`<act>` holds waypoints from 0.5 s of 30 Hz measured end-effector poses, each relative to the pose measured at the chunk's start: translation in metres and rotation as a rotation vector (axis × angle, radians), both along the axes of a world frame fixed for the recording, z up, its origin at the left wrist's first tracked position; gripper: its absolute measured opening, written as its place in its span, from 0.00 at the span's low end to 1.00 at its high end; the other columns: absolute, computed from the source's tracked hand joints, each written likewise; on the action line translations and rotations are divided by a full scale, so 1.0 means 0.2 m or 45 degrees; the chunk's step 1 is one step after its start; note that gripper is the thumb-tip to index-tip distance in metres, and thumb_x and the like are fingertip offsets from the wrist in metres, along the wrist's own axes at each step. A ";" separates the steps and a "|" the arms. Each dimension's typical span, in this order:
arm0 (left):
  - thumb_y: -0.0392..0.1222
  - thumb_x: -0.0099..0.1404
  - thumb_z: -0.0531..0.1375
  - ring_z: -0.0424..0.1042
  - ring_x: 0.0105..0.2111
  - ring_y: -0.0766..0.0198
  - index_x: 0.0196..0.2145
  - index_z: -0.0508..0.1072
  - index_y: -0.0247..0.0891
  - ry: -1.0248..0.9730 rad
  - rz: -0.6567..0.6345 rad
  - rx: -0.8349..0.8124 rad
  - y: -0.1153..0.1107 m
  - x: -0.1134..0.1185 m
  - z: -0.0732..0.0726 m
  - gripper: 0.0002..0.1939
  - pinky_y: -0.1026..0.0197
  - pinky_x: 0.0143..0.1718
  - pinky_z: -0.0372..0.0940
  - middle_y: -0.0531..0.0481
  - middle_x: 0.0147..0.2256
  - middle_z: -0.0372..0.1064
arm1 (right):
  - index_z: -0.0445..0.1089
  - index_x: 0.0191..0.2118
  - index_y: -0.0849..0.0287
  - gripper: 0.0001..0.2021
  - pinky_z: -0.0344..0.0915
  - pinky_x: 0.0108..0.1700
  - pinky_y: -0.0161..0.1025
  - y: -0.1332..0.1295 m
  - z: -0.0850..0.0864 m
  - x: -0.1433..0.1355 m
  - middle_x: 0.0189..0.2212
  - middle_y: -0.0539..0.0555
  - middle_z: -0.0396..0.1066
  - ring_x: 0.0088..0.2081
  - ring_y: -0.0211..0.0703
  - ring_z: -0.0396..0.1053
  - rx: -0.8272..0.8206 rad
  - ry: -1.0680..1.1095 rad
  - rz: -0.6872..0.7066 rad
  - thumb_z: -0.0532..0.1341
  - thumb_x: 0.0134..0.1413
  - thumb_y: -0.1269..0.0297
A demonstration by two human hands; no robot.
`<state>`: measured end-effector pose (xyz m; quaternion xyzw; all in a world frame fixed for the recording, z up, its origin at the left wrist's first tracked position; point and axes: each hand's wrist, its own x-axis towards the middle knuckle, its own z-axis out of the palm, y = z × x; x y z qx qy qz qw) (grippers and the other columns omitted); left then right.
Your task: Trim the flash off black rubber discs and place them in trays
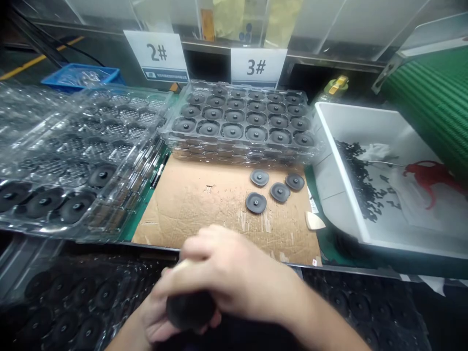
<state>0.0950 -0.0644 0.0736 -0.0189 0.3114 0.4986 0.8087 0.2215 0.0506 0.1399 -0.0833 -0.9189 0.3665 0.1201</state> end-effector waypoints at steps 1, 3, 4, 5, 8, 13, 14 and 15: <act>0.50 0.55 0.61 0.75 0.24 0.59 0.36 0.77 0.29 -0.084 -0.081 0.020 0.00 -0.01 0.00 0.19 0.65 0.23 0.67 0.46 0.25 0.76 | 0.69 0.46 0.52 0.14 0.57 0.35 0.33 0.02 -0.03 0.01 0.29 0.49 0.61 0.32 0.36 0.59 0.032 -0.048 -0.128 0.55 0.58 0.73; 0.53 0.46 0.66 0.76 0.29 0.57 0.40 0.76 0.35 -0.222 -0.164 0.082 0.02 -0.04 0.00 0.25 0.65 0.27 0.69 0.45 0.33 0.77 | 0.67 0.48 0.53 0.17 0.58 0.34 0.35 0.04 -0.10 0.04 0.30 0.51 0.62 0.32 0.37 0.60 0.100 -0.179 -0.453 0.52 0.58 0.76; 0.53 0.42 0.67 0.76 0.31 0.56 0.41 0.75 0.38 -0.272 -0.157 0.106 0.02 -0.06 0.01 0.28 0.64 0.28 0.70 0.45 0.35 0.77 | 0.67 0.49 0.54 0.17 0.59 0.34 0.35 0.05 -0.15 0.05 0.31 0.52 0.63 0.33 0.38 0.61 0.101 -0.222 -0.580 0.51 0.58 0.76; 0.53 0.42 0.68 0.76 0.32 0.56 0.42 0.75 0.39 -0.308 -0.138 0.124 0.02 -0.08 0.01 0.28 0.64 0.29 0.70 0.45 0.36 0.76 | 0.66 0.50 0.55 0.17 0.60 0.36 0.36 0.04 -0.21 0.06 0.33 0.53 0.64 0.34 0.38 0.63 0.063 -0.239 -0.664 0.50 0.59 0.75; 0.45 0.49 0.67 0.76 0.33 0.55 0.43 0.74 0.38 -0.350 -0.100 0.137 0.02 -0.11 0.01 0.22 0.63 0.30 0.71 0.44 0.38 0.76 | 0.65 0.51 0.54 0.17 0.63 0.38 0.35 -0.03 -0.43 0.08 0.34 0.52 0.67 0.36 0.37 0.65 -0.098 -0.203 -0.692 0.51 0.59 0.75; 0.37 0.51 0.64 0.76 0.34 0.55 0.43 0.74 0.39 -0.291 -0.093 0.130 0.02 -0.11 -0.01 0.19 0.62 0.31 0.70 0.45 0.38 0.76 | 0.69 0.46 0.56 0.14 0.63 0.37 0.40 -0.11 -0.60 0.08 0.28 0.52 0.67 0.33 0.41 0.64 -0.091 -0.153 -0.779 0.52 0.58 0.74; 0.35 0.52 0.63 0.76 0.34 0.55 0.43 0.74 0.39 -0.258 -0.091 0.133 0.02 -0.11 -0.01 0.18 0.61 0.33 0.69 0.45 0.38 0.76 | 0.68 0.48 0.56 0.14 0.62 0.37 0.41 -0.11 -0.56 0.09 0.30 0.53 0.68 0.34 0.42 0.64 -0.081 -0.131 -0.835 0.52 0.58 0.73; 0.35 0.53 0.62 0.76 0.35 0.55 0.43 0.73 0.39 -0.219 -0.086 0.135 0.02 -0.10 -0.01 0.17 0.61 0.34 0.68 0.46 0.38 0.76 | 0.66 0.49 0.55 0.15 0.61 0.38 0.42 -0.11 -0.50 0.09 0.32 0.54 0.68 0.35 0.42 0.64 -0.071 -0.090 -0.892 0.51 0.59 0.73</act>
